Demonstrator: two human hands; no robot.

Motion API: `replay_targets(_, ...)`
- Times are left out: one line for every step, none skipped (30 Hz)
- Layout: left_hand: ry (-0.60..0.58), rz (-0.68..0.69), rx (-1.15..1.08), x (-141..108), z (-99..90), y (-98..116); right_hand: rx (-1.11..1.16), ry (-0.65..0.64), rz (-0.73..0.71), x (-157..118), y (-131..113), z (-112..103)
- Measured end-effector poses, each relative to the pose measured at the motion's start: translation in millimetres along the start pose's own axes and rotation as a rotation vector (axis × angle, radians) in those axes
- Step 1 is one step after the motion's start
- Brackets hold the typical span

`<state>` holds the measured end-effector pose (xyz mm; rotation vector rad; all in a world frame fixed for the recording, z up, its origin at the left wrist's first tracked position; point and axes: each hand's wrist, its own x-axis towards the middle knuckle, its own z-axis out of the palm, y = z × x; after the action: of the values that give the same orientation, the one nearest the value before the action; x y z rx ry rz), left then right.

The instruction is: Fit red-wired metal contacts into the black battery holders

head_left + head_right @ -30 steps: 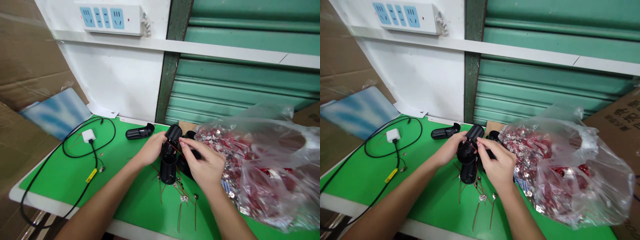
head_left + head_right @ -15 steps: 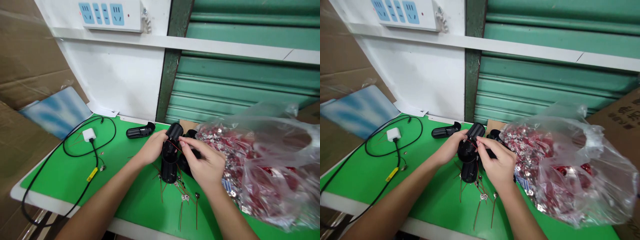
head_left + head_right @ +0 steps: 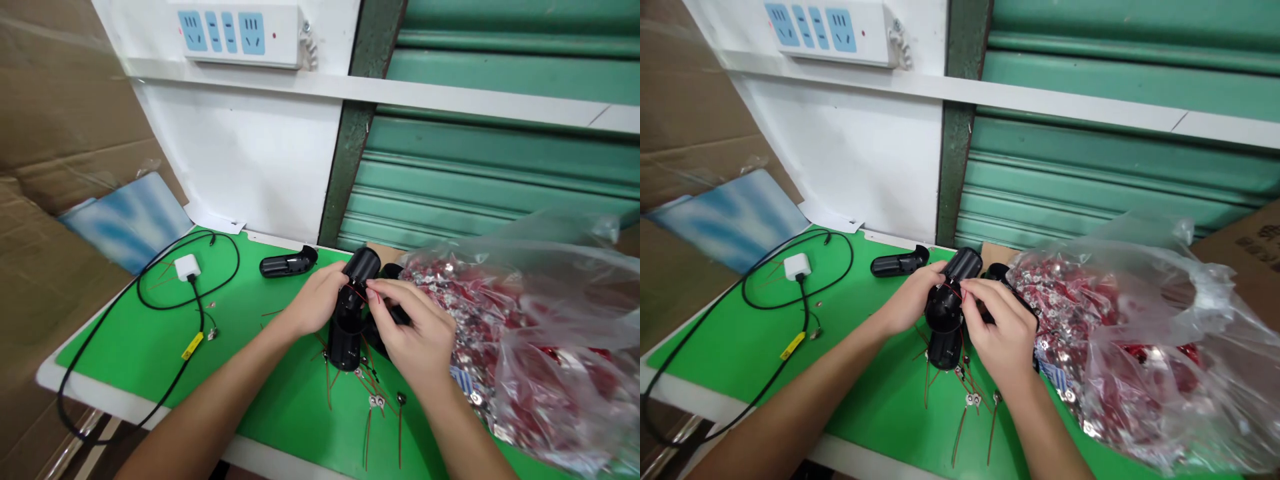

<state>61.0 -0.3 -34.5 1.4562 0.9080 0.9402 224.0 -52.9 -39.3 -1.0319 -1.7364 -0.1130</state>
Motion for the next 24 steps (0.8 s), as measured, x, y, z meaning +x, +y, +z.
replay_targets(0.003,0.002,0.006,-0.2,0.1,-0.2,-0.008,-0.006,-0.01,0.0,0.1,-0.1)
replay_targets(0.003,0.006,0.009,-0.4,0.3,-0.4,-0.015,-0.013,-0.015,-0.1,0.3,-0.1)
replay_targets(0.001,0.009,0.007,-0.7,0.5,-0.5,-0.018,-0.019,-0.017,-0.3,0.4,0.0)
replay_targets(-0.004,0.011,0.0,-1.2,1.0,-0.5,-0.022,-0.024,-0.017,-0.4,0.5,0.2)
replay_targets(-0.009,0.01,-0.013,-1.7,1.7,-0.4,-0.025,-0.026,-0.018,-0.6,0.6,0.3)
replay_targets(-0.011,0.002,-0.032,-2.4,2.6,-0.1,-0.027,-0.026,-0.02,-0.6,0.6,0.4)
replay_targets(-0.01,-0.016,-0.055,-3.3,3.6,0.4,-0.027,-0.026,-0.024,-0.5,0.5,0.3)
replay_targets(-0.01,-0.039,-0.079,-4.2,4.6,1.0,-0.022,-0.026,-0.027,-0.3,0.2,0.0)
replay_targets(-0.011,-0.06,-0.099,-5.1,5.6,1.7,-0.01,-0.026,-0.027,0.1,-0.3,-0.6)
replay_targets(-0.016,-0.075,-0.109,-6.1,6.4,2.5,0.007,-0.024,-0.019,0.6,-0.9,-1.2)
replay_targets(-0.024,-0.079,-0.111,-7.1,7.1,3.3,0.029,-0.02,-0.005,1.1,-1.5,-2.0)
replay_targets(-0.037,-0.075,-0.104,-8.1,7.7,4.1,0.054,-0.013,0.017,1.5,-2.0,-2.8)
replay_targets(-0.05,-0.064,-0.093,-9.1,8.3,4.8,0.077,-0.004,0.045,1.8,-2.2,-3.4)
replay_targets(-0.063,-0.052,-0.084,-10.0,8.8,5.5,0.094,0.009,0.078,1.9,-2.2,-3.8)
replay_targets(-0.073,-0.039,-0.079,-10.9,9.3,6.0,0.104,0.022,0.111,1.6,-1.8,-3.8)
replay_targets(-0.08,-0.025,-0.078,-11.8,9.8,6.5,0.111,0.032,0.143,1.1,-1.1,-3.4)
replay_targets(-0.084,-0.012,-0.077,-12.5,10.4,6.8,0.119,0.038,0.174,0.1,0.0,-2.7)
replay_targets(-0.087,0.001,-0.075,-13.2,11.0,6.9,0.132,0.036,0.198,-1.2,1.3,-1.6)
replay_targets(-0.089,0.014,-0.069,-13.7,11.5,6.8,0.153,0.024,0.219,-2.8,2.8,-0.3)
replay_targets(-0.092,0.027,-0.06,-14.2,11.9,6.6,0.183,0.003,0.239,-4.5,4.2,1.0)
replay_targets(-0.095,0.038,-0.047,-14.5,12.2,6.2,0.214,-0.022,0.259,-6.3,5.4,2.1)
replay_targets(-0.098,0.047,-0.032,-14.9,12.5,5.7,0.24,-0.047,0.277,-7.9,6.5,2.9)
replay_targets(-0.099,0.053,-0.015,-15.2,12.6,5.2,0.258,-0.071,0.293,-9.2,7.2,3.3)
replay_targets(-0.095,0.057,0.004,-15.4,12.7,4.7,0.27,-0.094,0.304,-10.1,7.7,3.3)
